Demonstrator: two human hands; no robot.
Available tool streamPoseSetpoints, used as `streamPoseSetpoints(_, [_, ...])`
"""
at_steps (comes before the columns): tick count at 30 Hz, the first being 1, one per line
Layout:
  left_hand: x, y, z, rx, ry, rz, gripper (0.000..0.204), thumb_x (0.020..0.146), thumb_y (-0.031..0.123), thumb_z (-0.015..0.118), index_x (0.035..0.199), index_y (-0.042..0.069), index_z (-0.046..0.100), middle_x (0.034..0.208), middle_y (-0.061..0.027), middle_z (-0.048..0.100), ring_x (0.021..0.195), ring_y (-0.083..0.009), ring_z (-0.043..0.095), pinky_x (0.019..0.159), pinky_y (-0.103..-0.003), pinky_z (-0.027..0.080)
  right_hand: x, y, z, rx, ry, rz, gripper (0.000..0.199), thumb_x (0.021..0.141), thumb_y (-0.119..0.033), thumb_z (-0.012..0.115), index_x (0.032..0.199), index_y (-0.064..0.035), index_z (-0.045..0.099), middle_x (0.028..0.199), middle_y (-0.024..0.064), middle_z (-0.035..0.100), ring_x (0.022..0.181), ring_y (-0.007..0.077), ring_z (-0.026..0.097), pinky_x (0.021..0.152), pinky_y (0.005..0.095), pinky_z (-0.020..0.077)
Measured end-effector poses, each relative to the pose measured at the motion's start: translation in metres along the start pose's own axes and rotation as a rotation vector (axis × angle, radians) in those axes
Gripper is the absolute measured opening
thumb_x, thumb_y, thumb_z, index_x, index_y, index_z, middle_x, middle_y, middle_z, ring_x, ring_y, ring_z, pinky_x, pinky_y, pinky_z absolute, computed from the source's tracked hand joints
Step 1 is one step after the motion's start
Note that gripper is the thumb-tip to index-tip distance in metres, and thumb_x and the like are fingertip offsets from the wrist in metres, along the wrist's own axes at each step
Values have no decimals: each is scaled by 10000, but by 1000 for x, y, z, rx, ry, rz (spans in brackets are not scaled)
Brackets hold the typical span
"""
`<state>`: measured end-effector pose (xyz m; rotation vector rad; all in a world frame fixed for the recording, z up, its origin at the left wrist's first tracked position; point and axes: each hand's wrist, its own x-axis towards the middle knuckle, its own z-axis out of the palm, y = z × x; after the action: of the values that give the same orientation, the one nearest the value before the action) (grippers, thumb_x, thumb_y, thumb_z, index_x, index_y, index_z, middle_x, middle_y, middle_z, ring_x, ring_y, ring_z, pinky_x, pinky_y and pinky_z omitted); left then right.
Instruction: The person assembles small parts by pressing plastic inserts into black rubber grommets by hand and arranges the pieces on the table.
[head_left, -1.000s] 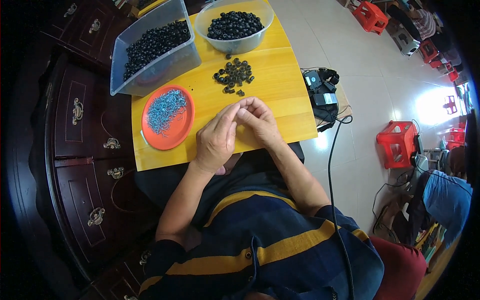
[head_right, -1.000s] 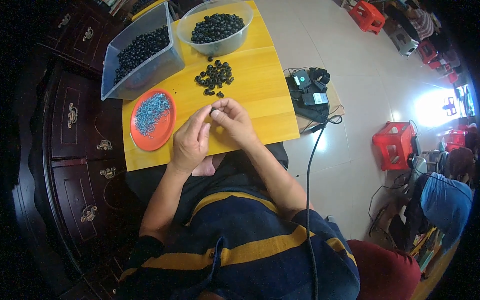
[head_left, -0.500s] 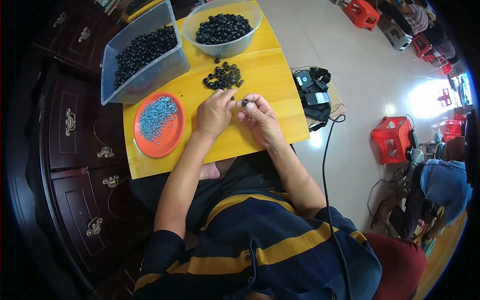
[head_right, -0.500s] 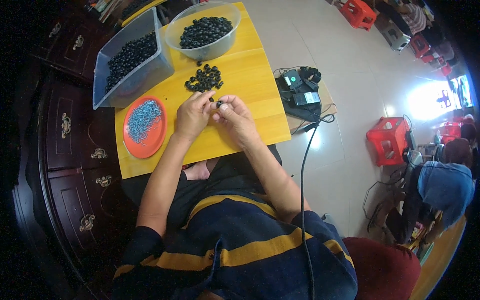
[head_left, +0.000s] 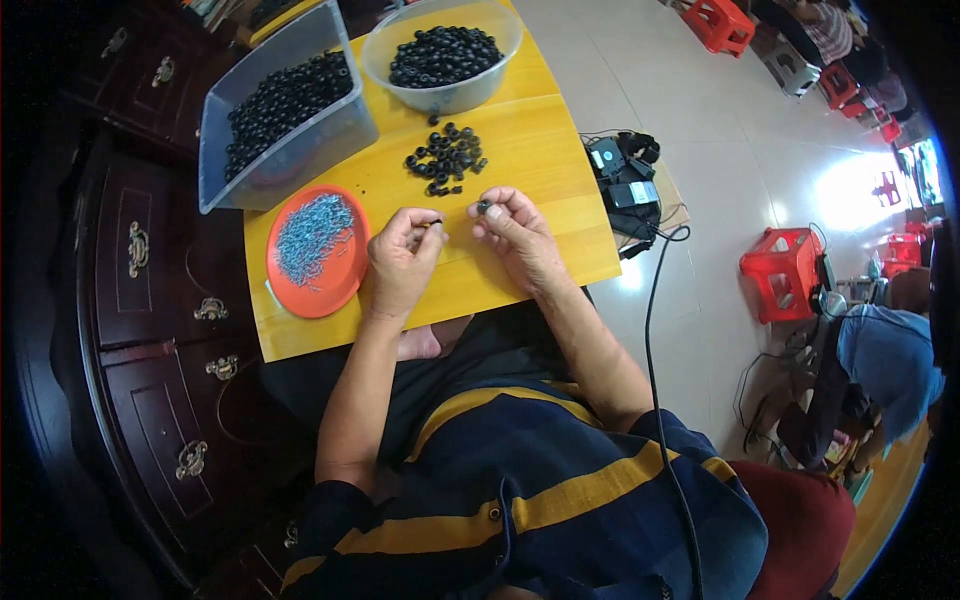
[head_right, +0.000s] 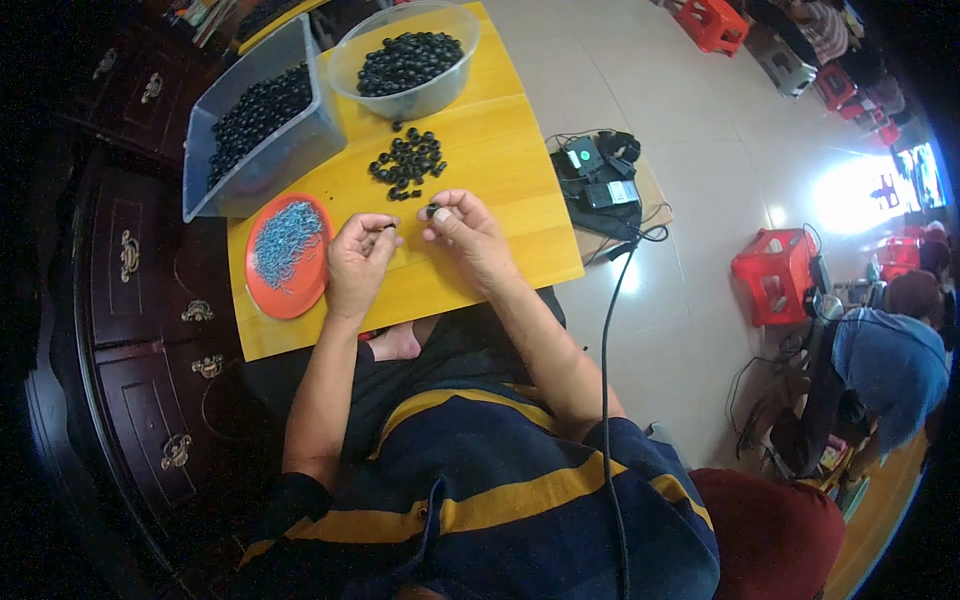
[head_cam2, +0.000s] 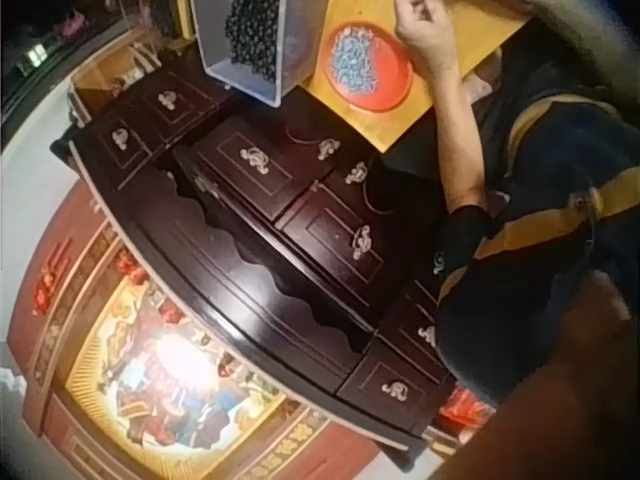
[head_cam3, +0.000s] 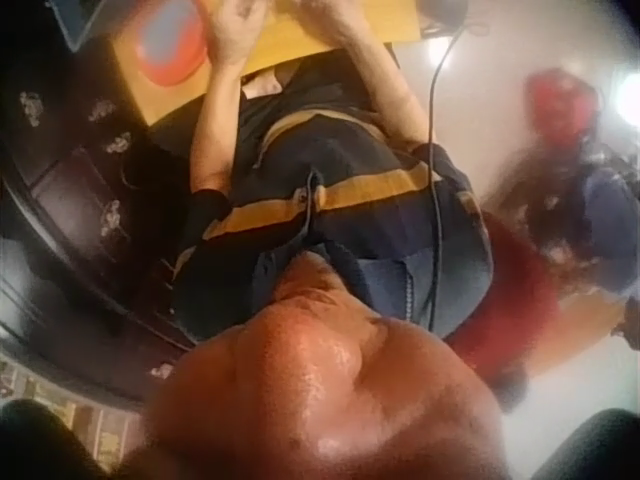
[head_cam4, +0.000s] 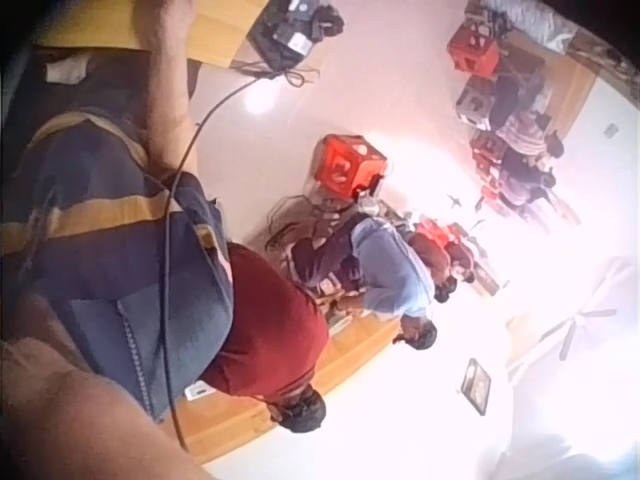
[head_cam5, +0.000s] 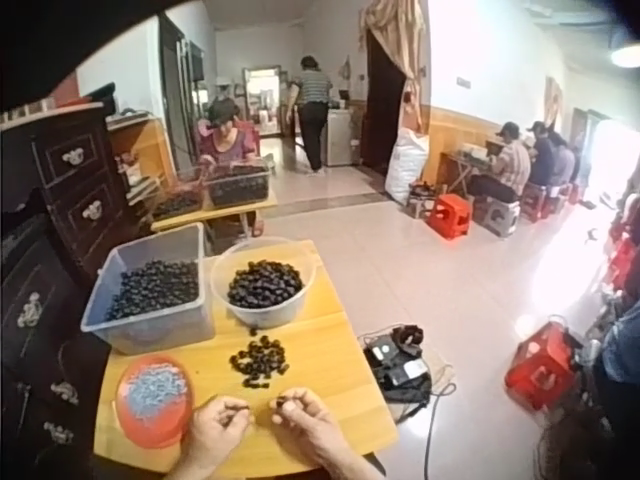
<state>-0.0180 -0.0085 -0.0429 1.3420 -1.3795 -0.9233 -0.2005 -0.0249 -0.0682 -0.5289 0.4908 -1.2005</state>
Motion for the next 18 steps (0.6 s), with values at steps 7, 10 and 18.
streamPoseSetpoints(7, [-22, 10, -16, -158, 37, -57, 190, 940, -8, 635, 1126, -12, 674, 929, -22, 669, 745, -67, 637, 693, -218, 537, -9, 4, 10, 0, -2, 57, 184, 1013, -153, 604, 1185, -87, 596, 1055, 53, 667, 861, 119, 626, 809, 252, 528])
streamPoseSetpoints(10, [-26, 18, -20, -109, 12, 9, 216, 936, -24, 635, 1146, -11, 680, 953, -25, 660, 746, -59, 623, 701, -211, 535, -15, 15, 14, -44, -11, 121, 192, 1018, -169, 598, 1195, -92, 603, 1060, 51, 670, 851, 115, 632, 798, 250, 529])
streamPoseSetpoints(18, [-37, 18, -36, -217, -7, 11, 122, 883, -13, 723, 1000, -1, 694, 900, -28, 714, 769, -68, 663, 695, -219, 541, -14, 23, 25, -85, -71, 144, 177, 996, -149, 635, 1160, -86, 615, 1007, 5, 658, 925, 110, 645, 821, 275, 538])
